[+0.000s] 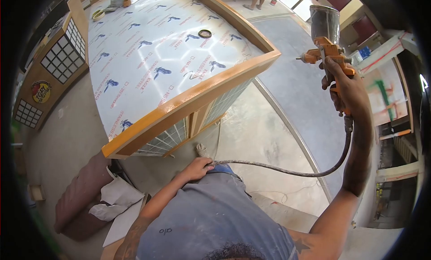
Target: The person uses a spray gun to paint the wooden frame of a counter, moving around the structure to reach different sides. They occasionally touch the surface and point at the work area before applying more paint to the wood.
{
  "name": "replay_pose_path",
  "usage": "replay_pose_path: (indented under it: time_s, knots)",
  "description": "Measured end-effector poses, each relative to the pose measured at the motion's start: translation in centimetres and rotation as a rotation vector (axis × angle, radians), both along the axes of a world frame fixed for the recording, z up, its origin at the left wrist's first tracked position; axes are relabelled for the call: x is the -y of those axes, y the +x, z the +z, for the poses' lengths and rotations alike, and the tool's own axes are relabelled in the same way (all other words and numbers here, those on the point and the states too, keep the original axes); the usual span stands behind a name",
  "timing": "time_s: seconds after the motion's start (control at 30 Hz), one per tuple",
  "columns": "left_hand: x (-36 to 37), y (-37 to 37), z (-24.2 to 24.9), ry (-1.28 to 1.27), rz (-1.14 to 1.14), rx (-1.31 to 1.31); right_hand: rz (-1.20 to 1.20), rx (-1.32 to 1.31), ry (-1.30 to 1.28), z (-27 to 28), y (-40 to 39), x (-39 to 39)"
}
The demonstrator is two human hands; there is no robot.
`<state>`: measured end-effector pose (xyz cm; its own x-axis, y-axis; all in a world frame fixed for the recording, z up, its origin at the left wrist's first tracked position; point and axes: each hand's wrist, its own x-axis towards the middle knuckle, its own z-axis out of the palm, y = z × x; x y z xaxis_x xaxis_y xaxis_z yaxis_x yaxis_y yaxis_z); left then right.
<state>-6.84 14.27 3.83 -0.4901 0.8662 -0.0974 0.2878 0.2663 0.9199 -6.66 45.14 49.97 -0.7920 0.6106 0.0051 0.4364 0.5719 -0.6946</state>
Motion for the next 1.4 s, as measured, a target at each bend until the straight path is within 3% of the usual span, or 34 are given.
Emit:
replay_pose_path:
  time_s: [0.47,0.57,1.0,1.4]
  knots:
    - [-2.8,-0.9,-1.2,0.068,0.026,-0.022,-0.097,-0.043,0.081,-1.8,-3.8,-8.6]
    - [-2.7,-1.4,-0.7,-0.018,-0.027,0.045,-0.081,-0.024,0.079,-1.8,-4.1,-8.4]
    - [-0.9,-1.1,-0.8,0.025,0.015,0.028,-0.029,-0.005,0.033,-0.3,-2.0,-2.5]
    - [0.6,-1.8,-0.1,0.0,0.035,0.04,-0.133,-0.002,0.061,-2.8,-6.0,-7.8]
